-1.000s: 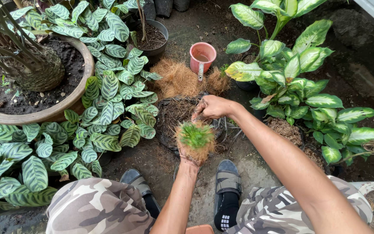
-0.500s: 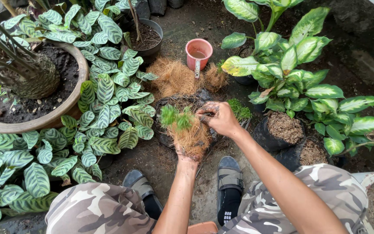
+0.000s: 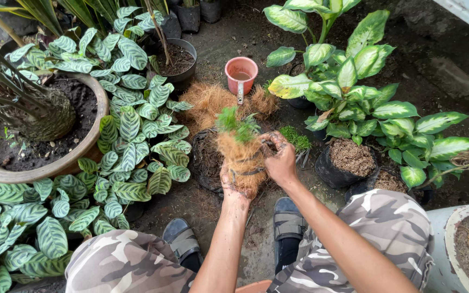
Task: The person wraps a small plant's root ball with coconut coir, then secures it with a plastic tie. The person handles the plant, coir, and tie by hand.
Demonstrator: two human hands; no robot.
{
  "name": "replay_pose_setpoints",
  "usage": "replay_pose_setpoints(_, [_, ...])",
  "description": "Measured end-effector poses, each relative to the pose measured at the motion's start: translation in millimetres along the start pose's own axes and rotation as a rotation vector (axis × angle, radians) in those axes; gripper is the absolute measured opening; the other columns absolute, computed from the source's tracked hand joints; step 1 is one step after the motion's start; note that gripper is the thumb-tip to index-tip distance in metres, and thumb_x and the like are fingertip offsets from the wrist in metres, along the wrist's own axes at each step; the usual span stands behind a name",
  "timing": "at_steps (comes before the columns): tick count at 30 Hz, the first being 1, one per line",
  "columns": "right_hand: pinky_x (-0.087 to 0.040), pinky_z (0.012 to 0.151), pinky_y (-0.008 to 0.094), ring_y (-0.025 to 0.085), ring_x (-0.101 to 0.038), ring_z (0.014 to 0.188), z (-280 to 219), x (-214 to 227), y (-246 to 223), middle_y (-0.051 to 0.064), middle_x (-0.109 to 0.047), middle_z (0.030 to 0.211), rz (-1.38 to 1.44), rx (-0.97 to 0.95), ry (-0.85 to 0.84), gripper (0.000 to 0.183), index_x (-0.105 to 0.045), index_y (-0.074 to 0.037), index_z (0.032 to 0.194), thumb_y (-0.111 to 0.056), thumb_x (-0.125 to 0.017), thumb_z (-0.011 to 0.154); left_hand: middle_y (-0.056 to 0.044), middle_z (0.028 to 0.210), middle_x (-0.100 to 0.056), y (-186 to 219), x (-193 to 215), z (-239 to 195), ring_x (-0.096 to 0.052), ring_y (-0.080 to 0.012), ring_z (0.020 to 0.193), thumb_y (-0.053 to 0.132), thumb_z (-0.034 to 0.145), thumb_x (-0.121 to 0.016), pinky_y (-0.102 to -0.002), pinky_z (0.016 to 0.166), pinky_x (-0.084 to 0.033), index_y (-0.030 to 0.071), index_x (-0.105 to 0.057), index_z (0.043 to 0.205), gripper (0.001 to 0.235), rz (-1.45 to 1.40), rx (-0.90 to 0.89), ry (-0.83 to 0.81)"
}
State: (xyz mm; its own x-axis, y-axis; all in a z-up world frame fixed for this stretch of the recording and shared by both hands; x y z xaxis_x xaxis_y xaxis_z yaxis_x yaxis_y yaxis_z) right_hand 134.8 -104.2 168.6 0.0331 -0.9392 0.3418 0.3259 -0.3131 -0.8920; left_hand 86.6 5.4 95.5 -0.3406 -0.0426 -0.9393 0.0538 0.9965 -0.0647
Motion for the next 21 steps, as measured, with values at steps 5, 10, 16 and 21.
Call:
replay_pose_setpoints(5, [-0.041,0.041,0.033,0.016,-0.055,0.051,-9,1,61,0.007,-0.069,0.078,0.246,-0.472,0.247,0.037,-0.069,-0.003,0.111,0.013,-0.053,0.082,-0.017,0.139,-0.061,13,3,-4,-0.060,-0.0372,0.123,0.057,0.091,-0.048,-0.055,0.104,-0.048,0.008,-0.057,0.138,0.069,0.082,0.006,0.203])
replay_pose_setpoints(10, [-0.036,0.032,0.030,0.013,-0.051,0.042,-8,-22,57,0.008,-0.064,0.066,0.311,-0.396,0.218,0.026,-0.068,0.001,0.098,0.014,-0.055,0.079,-0.012,0.139,-0.060,40,-6,-8,-0.058,-0.0355,0.126,0.062,0.091,-0.047,-0.054,0.105,-0.047,0.009,-0.055,0.138,0.070,0.175,-0.248,0.182])
replay_pose_setpoints(16, [-0.052,0.059,0.033,0.015,-0.063,0.068,-14,-25,1,0.009,-0.069,0.082,0.091,-0.115,0.364,0.011,-0.066,-0.001,0.094,0.004,-0.070,0.085,-0.009,0.139,-0.059,56,-8,-2,-0.058,-0.0294,0.129,0.039,0.092,-0.064,-0.049,0.109,-0.051,0.015,-0.054,0.140,0.054,0.407,-0.428,0.035])
replay_pose_setpoints(21, [-0.061,0.082,0.035,0.020,-0.072,0.089,-23,-31,-32,0.012,-0.075,0.098,0.064,0.004,0.205,0.019,-0.071,0.000,0.104,0.005,-0.066,0.086,-0.008,0.133,-0.064,54,15,5,-0.062,-0.0300,0.120,0.038,0.092,-0.066,-0.049,0.103,-0.052,0.018,-0.057,0.139,0.052,0.285,-0.185,0.097])
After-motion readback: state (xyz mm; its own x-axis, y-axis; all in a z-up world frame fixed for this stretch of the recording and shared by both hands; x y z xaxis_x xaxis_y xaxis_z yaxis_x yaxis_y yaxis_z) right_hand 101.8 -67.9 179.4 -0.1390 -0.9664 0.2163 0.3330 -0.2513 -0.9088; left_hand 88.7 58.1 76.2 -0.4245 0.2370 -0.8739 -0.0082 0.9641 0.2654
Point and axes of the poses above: each hand's wrist, its own z-axis towards the middle knuckle, its own x-axis out of the back of the hand, y = z × x, the point moved 9 cm from there along z, towards the middle knuckle
